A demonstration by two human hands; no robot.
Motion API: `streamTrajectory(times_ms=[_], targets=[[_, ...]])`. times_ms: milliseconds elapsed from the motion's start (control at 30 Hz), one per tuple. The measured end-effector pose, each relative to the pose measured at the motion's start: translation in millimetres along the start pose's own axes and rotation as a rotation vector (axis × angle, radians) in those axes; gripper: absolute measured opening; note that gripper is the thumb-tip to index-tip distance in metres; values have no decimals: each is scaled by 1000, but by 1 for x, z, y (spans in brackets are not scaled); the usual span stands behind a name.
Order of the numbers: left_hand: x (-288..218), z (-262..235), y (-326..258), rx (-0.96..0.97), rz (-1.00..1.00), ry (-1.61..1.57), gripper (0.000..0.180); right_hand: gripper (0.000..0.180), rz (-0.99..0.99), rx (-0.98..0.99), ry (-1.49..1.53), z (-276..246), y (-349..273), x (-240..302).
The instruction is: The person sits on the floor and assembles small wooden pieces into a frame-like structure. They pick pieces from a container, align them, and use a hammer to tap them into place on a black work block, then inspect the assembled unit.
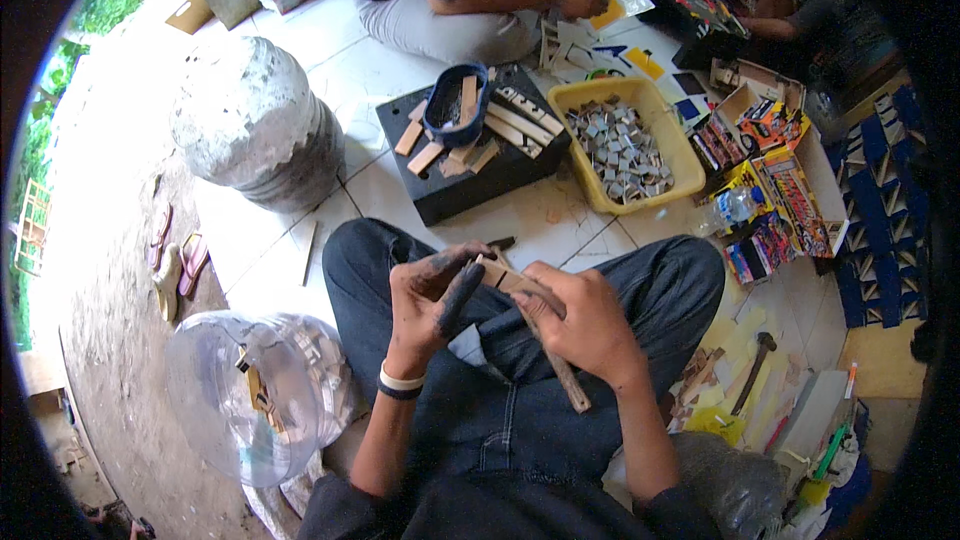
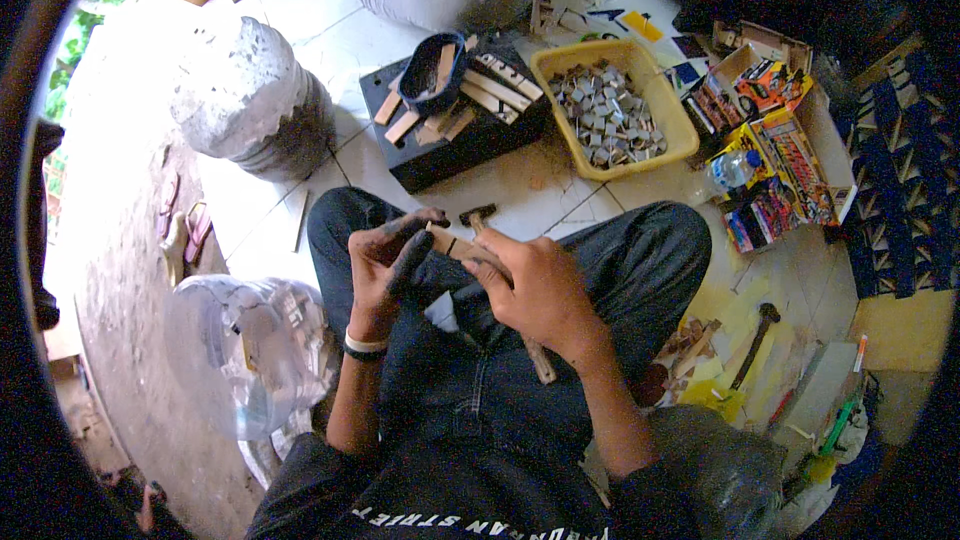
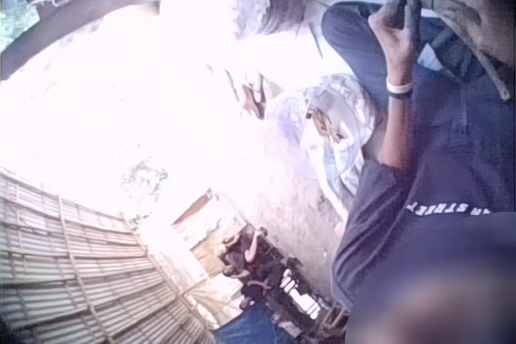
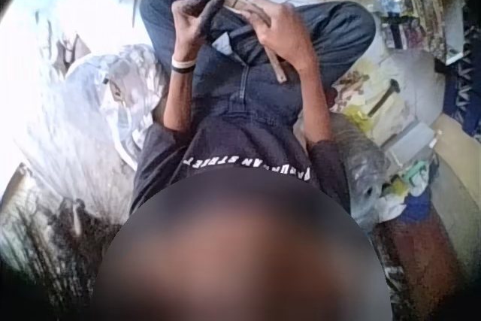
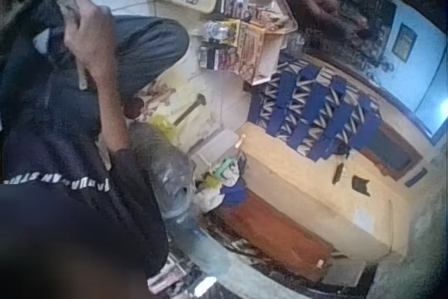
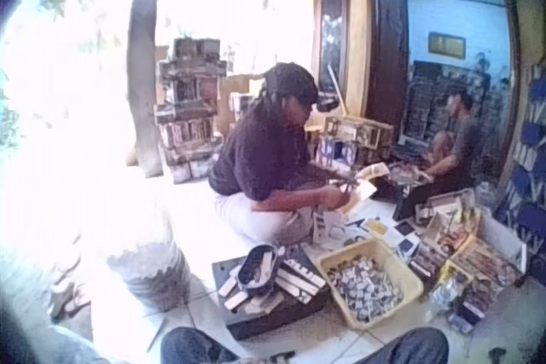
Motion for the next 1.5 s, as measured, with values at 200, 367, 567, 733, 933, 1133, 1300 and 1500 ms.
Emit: streamTrajectory(times_ms=[200,367,567,733,933,1133,1300,1500], targets=[[4,-7,0,-52,-49,24,23,19,18,63,-42,5,5,-3],[6,-8,4,-31,-12,-8,26,28,-32,42,-39,5,9,2],[7,-11,20,-36,-14,-28,26,29,-75,1,60,0,21,-5],[16,-20,35,-112,41,-82,31,21,194,-63,293,-9,37,-39],[80,-33,38,-195,-60,77,31,19,-78,-263,6,-23,52,-38],[156,26,-7,565,236,1296,49,19,-107,-212,-309,-1,74,-57],[157,52,-13,641,407,1107,23,16,-97,-112,-336,23,78,-74],[150,82,-16,800,408,774,42,15,-130,-15,-335,55,82,-83]])
Point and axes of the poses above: each hand's wrist, its own y-axis towards the middle knuckle, its own z-axis out of the palm, x = y × z, the point moved 7 cm from there along y, towards the middle knuckle, and after that the axes turned 14 degrees about -x, right-handed, at the moved point
